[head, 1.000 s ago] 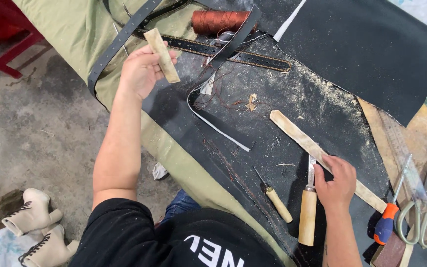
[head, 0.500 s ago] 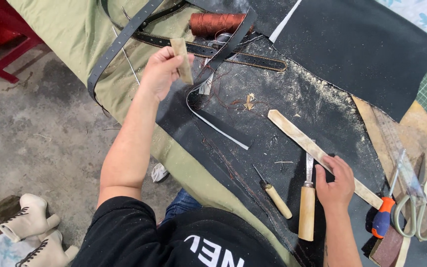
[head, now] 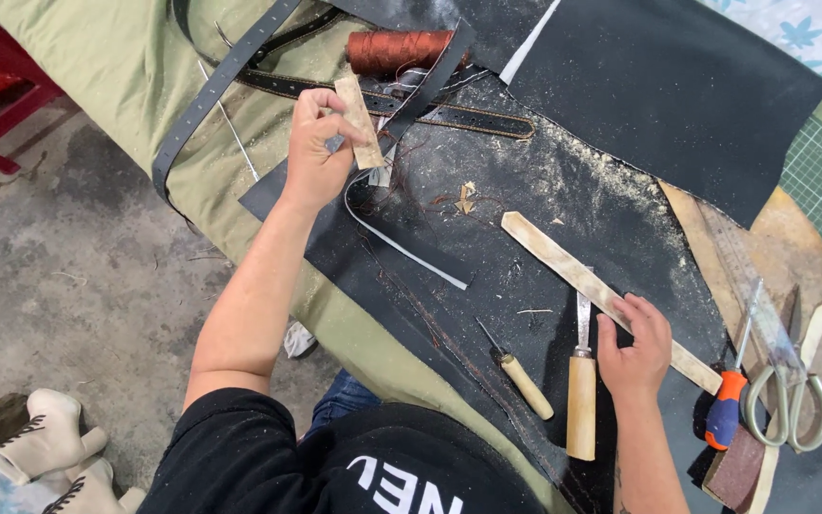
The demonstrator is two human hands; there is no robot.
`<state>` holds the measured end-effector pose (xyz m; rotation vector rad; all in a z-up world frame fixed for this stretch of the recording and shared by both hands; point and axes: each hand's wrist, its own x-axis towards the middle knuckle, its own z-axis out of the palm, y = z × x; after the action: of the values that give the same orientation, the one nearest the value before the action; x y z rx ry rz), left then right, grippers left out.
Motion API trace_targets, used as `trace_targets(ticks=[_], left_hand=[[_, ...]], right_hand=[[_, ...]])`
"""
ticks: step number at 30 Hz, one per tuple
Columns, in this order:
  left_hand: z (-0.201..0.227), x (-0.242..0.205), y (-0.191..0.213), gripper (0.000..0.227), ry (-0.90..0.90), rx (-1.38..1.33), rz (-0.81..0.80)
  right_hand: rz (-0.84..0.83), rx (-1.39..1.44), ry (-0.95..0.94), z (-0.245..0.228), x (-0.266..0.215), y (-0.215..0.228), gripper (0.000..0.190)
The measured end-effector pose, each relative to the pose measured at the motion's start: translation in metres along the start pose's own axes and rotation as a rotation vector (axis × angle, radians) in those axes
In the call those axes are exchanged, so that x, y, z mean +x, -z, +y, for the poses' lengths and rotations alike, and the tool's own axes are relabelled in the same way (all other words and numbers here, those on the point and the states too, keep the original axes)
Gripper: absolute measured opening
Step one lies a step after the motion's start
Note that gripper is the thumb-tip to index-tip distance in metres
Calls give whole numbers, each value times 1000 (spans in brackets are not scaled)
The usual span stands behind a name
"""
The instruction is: Measuring and aligning a piece of white lining material on a workbench using a ruler
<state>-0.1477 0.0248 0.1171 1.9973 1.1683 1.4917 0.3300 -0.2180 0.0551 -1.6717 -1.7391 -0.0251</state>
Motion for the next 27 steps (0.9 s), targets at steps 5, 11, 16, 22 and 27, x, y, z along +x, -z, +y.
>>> trace_targets(ticks=[5, 11, 16, 22, 27], left_hand=[[-11, 0, 2, 32, 81, 223, 133], [6, 16, -16, 44, 53, 479, 114], [12, 57, -115, 35, -254, 446, -277], [7, 97, -237, 47, -161, 734, -524], [-11, 119, -276, 75, 133, 753, -573]], right_hand=[[-27, -13, -64, -6, 2, 2, 24], [1, -31, -36, -1, 7, 4, 25], [24, -44, -40, 2, 10, -1, 24], [44, -61, -57, -5, 18, 1, 20], [94, -20, -109, -6, 22, 4, 6]])
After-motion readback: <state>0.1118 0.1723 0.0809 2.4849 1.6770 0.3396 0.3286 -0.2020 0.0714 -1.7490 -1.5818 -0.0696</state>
